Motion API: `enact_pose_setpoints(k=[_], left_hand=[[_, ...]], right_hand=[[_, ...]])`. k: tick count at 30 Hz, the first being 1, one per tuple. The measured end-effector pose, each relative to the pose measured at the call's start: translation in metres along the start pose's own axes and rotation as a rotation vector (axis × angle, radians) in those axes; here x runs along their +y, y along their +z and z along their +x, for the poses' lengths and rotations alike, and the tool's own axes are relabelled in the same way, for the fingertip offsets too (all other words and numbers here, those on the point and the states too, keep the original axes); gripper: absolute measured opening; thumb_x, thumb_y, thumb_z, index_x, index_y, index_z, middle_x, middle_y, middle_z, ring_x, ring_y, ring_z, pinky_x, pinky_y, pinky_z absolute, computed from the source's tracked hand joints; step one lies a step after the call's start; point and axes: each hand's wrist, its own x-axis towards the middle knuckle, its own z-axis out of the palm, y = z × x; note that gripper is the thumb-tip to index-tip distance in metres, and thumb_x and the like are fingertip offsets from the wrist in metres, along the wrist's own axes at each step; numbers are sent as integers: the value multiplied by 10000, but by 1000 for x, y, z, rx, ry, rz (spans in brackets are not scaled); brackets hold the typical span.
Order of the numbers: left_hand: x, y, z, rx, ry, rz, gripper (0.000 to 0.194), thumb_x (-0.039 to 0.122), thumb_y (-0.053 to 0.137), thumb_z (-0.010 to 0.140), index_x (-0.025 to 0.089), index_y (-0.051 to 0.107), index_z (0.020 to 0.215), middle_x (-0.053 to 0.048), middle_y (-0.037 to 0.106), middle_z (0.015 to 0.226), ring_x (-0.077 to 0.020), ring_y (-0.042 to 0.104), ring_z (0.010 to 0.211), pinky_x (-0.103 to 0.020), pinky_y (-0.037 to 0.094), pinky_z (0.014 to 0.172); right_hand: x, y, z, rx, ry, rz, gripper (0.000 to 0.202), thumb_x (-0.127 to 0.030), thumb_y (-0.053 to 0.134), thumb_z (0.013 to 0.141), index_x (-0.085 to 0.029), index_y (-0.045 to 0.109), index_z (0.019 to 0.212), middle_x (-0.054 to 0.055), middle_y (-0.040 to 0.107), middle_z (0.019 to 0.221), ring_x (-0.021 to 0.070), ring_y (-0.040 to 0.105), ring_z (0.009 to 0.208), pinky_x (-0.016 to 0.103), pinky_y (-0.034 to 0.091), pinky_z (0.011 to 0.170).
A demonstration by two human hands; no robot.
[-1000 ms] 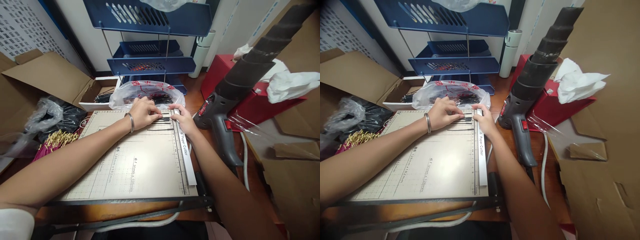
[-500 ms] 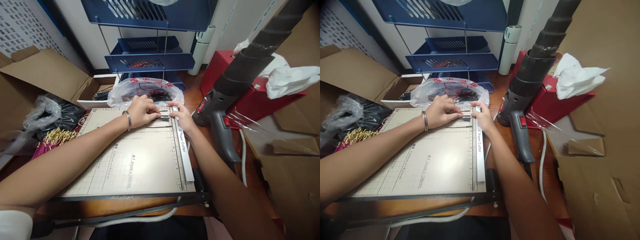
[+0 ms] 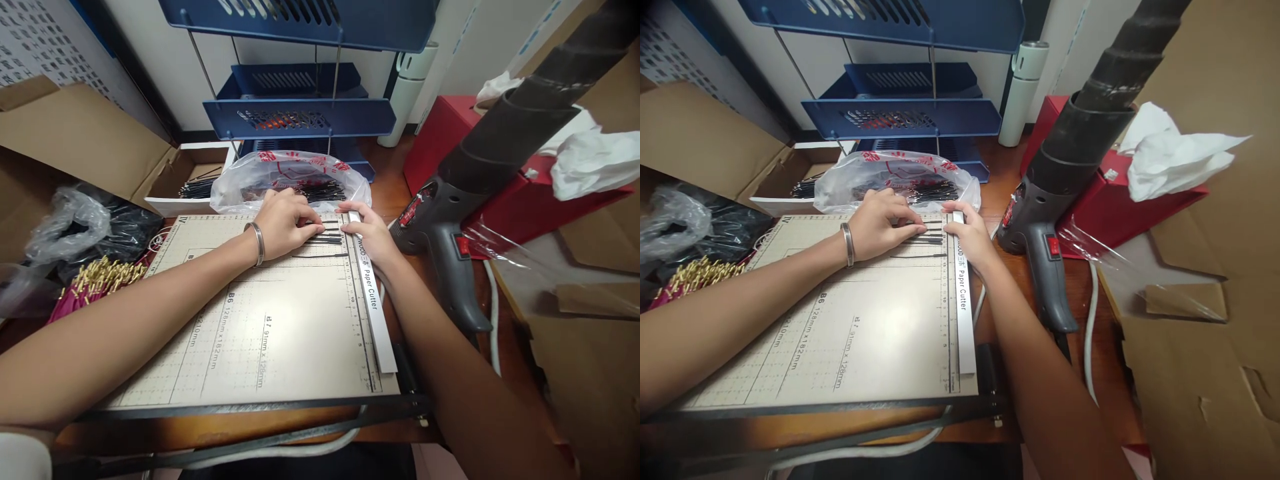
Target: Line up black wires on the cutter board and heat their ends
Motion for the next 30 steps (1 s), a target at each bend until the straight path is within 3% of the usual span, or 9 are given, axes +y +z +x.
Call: enact_pose_setpoints(k=[24, 30], left_hand=[[3, 3, 4, 15, -31, 9, 226, 423, 735, 918, 232, 821, 833, -32, 663, 745, -225, 536, 862, -416, 315, 873], [4, 0, 6, 94, -140, -45, 180, 372, 739, 903, 226, 826, 843, -31, 666, 761, -221, 548, 858, -408, 343, 875]], right_hand=[[-1, 0, 0, -6, -29, 1, 441, -251, 717, 640, -261, 679, 1080, 49, 703, 1238, 299, 603, 1285, 540, 397, 1224], [-2, 4, 1, 47, 10, 43, 391, -263, 682, 655, -251, 672, 1045, 51, 727, 1194, 288, 638, 1232, 530, 450, 1183]])
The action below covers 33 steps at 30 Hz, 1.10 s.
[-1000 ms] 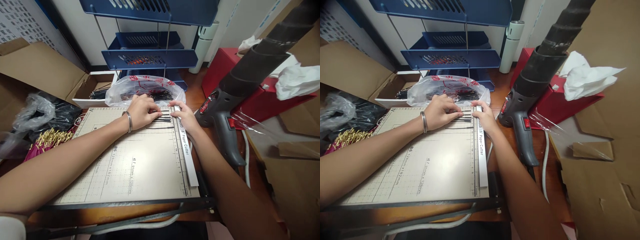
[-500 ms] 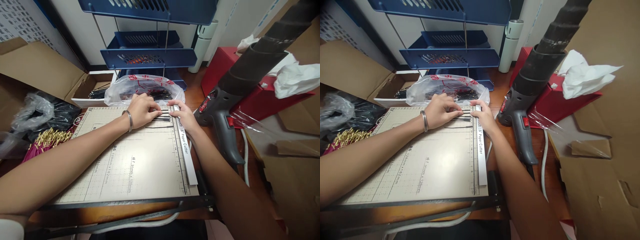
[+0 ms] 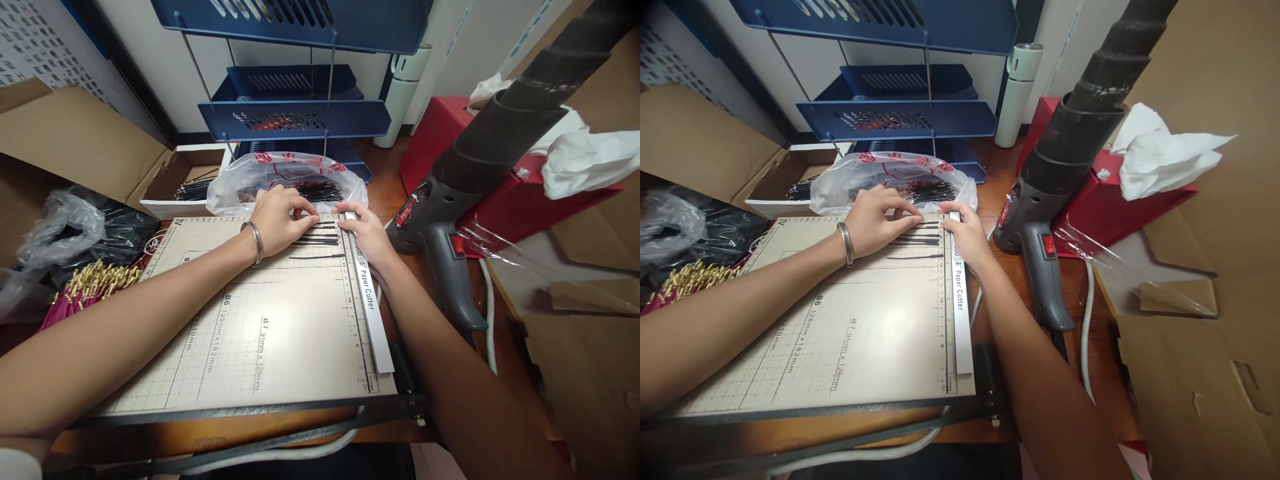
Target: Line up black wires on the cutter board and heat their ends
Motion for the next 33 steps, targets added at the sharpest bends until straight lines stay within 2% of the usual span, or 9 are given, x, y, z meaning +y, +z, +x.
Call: enact_pose_setpoints(k=[3, 8, 13, 23, 29, 33], left_hand=[[1, -1, 1, -2, -16, -34, 173, 363, 734, 900, 227, 829, 850, -32, 669, 774, -219, 549, 861, -406, 355, 879], [4, -1, -1, -55, 45, 23, 173, 386, 746, 888, 241, 834, 852, -36, 675, 792, -231, 528, 891, -435, 321, 912], [3, 1, -1, -102, 56, 35, 203, 410, 735, 905, 241, 835, 853, -45, 686, 806, -234, 513, 888, -438, 304, 903], [0, 3, -1, -99, 97, 39, 242, 435, 710, 937, 236, 828, 866, -45, 682, 802, -234, 515, 895, -434, 310, 906], [1, 2, 1, -23, -4, 7, 207, 406, 707, 924, 245, 832, 888, -40, 687, 820, -236, 548, 902, -419, 345, 903], [-2, 2, 4, -27, -46, -40, 190, 408, 726, 902, 254, 838, 899, -34, 686, 814, -240, 564, 910, -411, 371, 914]], right_hand=[[-1, 2, 1, 14, 16, 25, 400, -250, 686, 628, -250, 666, 1027, 48, 732, 1169, 290, 645, 1221, 533, 459, 1179], [-2, 1, 0, 15, 8, 37, 442, -227, 689, 578, -248, 659, 1018, 39, 725, 1147, 293, 629, 1259, 522, 424, 1210], [-2, 0, -1, -8, 10, -5, 464, -235, 695, 599, -243, 666, 1062, 54, 719, 1196, 292, 636, 1236, 531, 424, 1202], [0, -1, 1, -15, -27, -42, 450, -232, 692, 615, -249, 666, 1065, 52, 722, 1201, 295, 619, 1270, 543, 414, 1212], [-4, 3, -1, 32, 12, -29, 387, -248, 670, 637, -243, 678, 1024, 41, 739, 1154, 276, 643, 1193, 512, 433, 1186], [-4, 4, -1, 50, 11, -44, 323, -265, 691, 673, -242, 686, 995, 42, 743, 1161, 276, 650, 1180, 513, 452, 1168]])
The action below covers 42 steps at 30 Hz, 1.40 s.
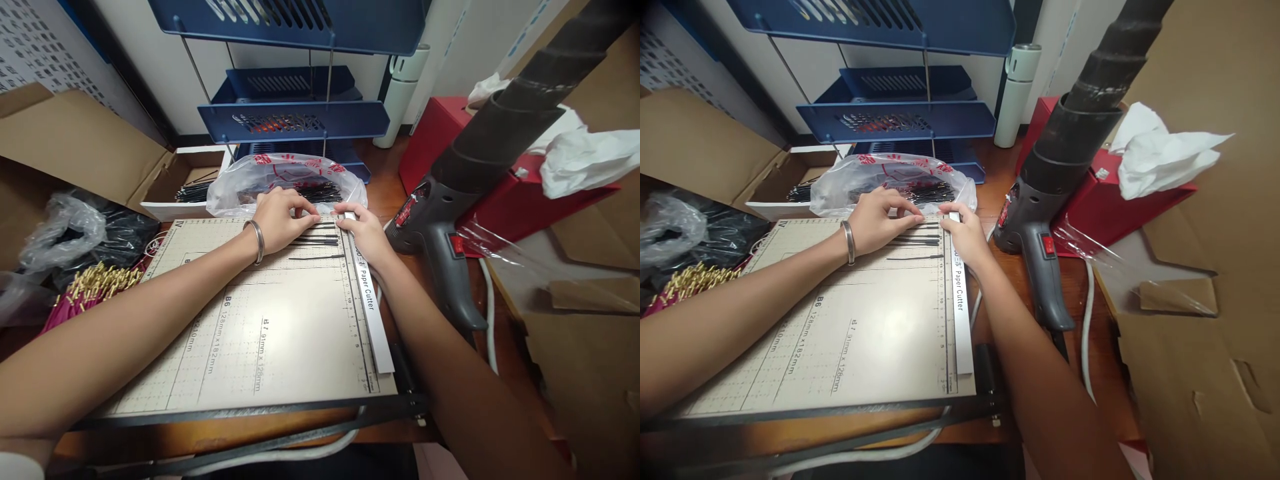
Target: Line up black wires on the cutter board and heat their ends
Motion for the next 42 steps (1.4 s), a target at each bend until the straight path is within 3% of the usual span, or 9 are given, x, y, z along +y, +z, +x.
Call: enact_pose_setpoints(k=[17, 23, 30, 42], left_hand=[[1, 2, 1, -53, 11, -22, 167, 421, 746, 923, 301, 862, 918, -34, 725, 856, -239, 558, 928, -423, 355, 945], [0, 3, 1, -48, -4, 0, 178, 438, 746, 921, 311, 870, 933, -40, 708, 820, -239, 545, 904, -415, 359, 891], [-1, 3, 0, -29, 27, 4, 240, 478, 715, 922, 289, 862, 924, -43, 722, 830, -240, 553, 901, -413, 363, 886], [6, 0, -3, -37, 75, 24, 192, 409, 724, 901, 262, 838, 851, -40, 699, 812, -237, 551, 901, -418, 350, 881]], right_hand=[[3, -2, 2, -13, -72, -39, 286, -264, 707, 690, -227, 702, 973, 48, 752, 1139, 269, 655, 1185, 510, 431, 1186], [4, -4, 2, -28, -104, -52, 283, -276, 723, 695, -230, 698, 974, 53, 748, 1175, 272, 643, 1227, 507, 418, 1196], [3, -3, 2, -11, -81, -59, 272, -274, 710, 686, -235, 704, 955, 42, 747, 1196, 280, 628, 1243, 507, 406, 1203], [-1, -4, -1, -18, -38, -44, 357, -271, 682, 606, -243, 697, 961, 28, 737, 1203, 295, 613, 1238, 502, 405, 1191]])
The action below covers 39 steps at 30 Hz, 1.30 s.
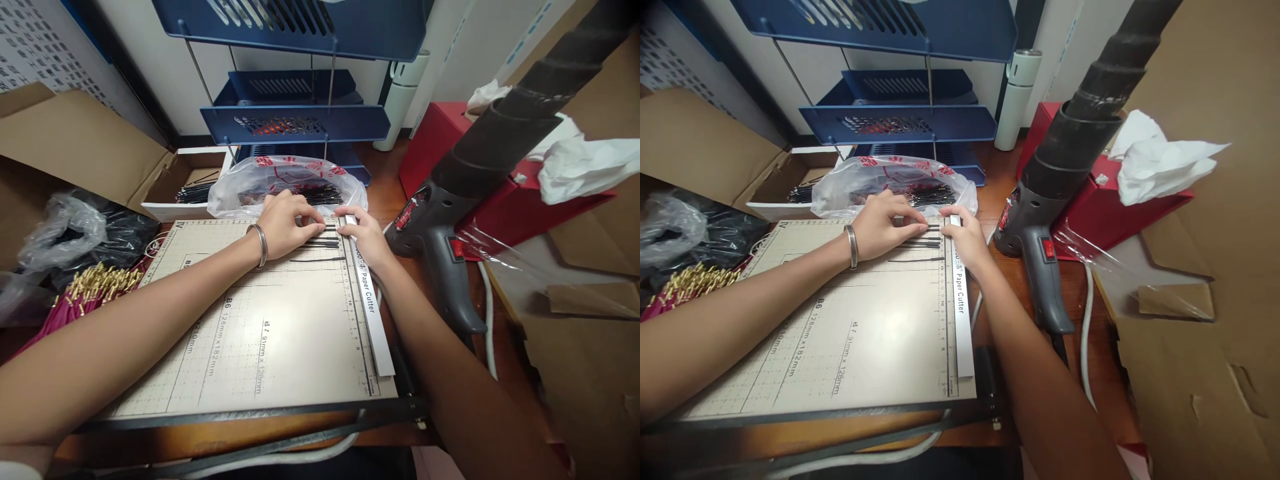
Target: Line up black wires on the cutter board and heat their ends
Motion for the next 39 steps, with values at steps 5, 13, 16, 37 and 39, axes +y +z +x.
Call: enact_pose_setpoints(k=[5, 13, 16, 37, 39], left_hand=[[-2, 1, 1, -21, 8, -4, 180, 416, 752, 893, 267, 847, 864, -41, 682, 810, -239, 541, 901, -419, 348, 889], [1, 0, 1, -18, -19, 17, 184, 420, 744, 917, 264, 834, 875, -36, 694, 823, -240, 549, 907, -404, 326, 874], [0, 1, 2, 34, -41, -1, 186, 415, 732, 922, 265, 826, 981, -24, 698, 812, -235, 564, 896, -400, 339, 887], [-1, 2, 6, -32, -64, 9, 185, 403, 727, 935, 258, 838, 908, -27, 702, 826, -221, 566, 885, -385, 346, 882], [-1, 3, 6, -32, -65, 10, 186, 405, 730, 933, 256, 837, 905, -28, 702, 827, -224, 567, 890, -385, 347, 883]], right_hand=[[3, 0, 2, -6, -28, -16, 347, -268, 688, 617, -248, 699, 964, 30, 736, 1181, 291, 614, 1219, 496, 401, 1181], [1, 1, 1, 12, -19, -16, 324, -268, 668, 636, -243, 705, 956, 27, 747, 1120, 281, 626, 1168, 472, 420, 1154], [1, 2, 1, 25, -32, -22, 284, -280, 667, 670, -239, 710, 948, 31, 756, 1124, 277, 635, 1174, 477, 416, 1173], [4, 1, 3, 18, -70, -65, 275, -288, 694, 687, -226, 702, 954, 56, 758, 1185, 285, 647, 1223, 510, 409, 1198], [5, 1, 4, 23, -72, -63, 282, -291, 695, 679, -225, 703, 953, 58, 755, 1195, 285, 642, 1234, 508, 400, 1206]])
